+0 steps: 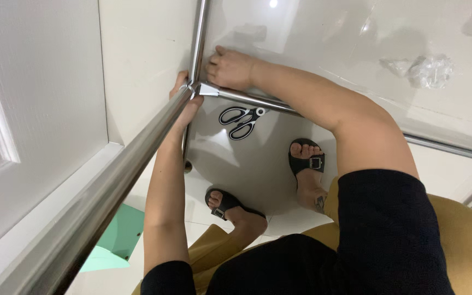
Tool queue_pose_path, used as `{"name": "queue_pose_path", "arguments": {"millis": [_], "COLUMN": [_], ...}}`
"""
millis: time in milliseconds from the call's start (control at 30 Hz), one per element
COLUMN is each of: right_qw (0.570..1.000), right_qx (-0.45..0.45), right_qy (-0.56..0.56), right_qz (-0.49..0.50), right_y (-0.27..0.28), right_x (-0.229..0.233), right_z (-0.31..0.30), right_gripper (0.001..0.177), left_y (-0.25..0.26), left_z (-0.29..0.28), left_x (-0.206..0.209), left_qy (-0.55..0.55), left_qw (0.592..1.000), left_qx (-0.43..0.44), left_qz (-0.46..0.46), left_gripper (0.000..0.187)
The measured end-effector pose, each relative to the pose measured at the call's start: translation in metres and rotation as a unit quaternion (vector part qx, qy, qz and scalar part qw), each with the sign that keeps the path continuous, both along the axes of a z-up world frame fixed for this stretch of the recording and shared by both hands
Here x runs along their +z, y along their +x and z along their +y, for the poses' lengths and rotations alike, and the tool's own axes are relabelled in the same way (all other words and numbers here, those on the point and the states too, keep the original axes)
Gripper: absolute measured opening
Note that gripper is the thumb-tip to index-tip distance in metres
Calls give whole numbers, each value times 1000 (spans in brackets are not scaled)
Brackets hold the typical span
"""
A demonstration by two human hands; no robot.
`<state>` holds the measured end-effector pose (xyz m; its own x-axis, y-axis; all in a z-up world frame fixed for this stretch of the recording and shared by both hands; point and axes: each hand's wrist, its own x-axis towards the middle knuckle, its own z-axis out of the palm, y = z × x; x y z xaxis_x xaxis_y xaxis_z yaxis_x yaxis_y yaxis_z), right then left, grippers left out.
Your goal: The person assembles a metal frame by connecting tubular rods at a central joint. They use an Allen key to tighten the fasteners and a tape measure to check alignment. The person remains seated on the floor throughout the process.
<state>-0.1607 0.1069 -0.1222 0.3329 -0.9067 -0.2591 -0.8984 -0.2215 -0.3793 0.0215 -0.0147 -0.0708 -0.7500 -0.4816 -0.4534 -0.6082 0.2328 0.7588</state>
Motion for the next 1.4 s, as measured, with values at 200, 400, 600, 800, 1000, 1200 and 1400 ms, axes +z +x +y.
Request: {"name": "queue_pose_path", "arguments": {"millis": [200,400,600,800,1000,1200,1400], "right_qw": [995,982,987,978,972,976,972], "right_qx": [-32,-107,9,23,48,-9,-153], "right_qy": [-70,-155,-17,-119,-151,-195,16], "right_qz": [62,28,159,172,176,92,-177], "right_y": [-5,1,6,14,8,3,0], "right_x": [4,20,34,18,15,14,-15], "right_z": [12,7,-20,-23,-21,-6,36], "right_gripper": [22,80,111,68,77,104,33], "left_y": [-2,4,9,14,13,15,14], "left_z": [0,6,5,7,7,4,3], "left_x": [9,3,-4,-8,-11,-12,-10], "left_qy": [31,12,13,60,56,53,124], "left_qw": [1000,997,998,995,998,998,992], "left_qx": [2,6,4,23,17,4,38], "left_qz": [-8,-79,-61,-73,-9,14,-9], "left_gripper": [53,57,64,58,52,59,53]}}
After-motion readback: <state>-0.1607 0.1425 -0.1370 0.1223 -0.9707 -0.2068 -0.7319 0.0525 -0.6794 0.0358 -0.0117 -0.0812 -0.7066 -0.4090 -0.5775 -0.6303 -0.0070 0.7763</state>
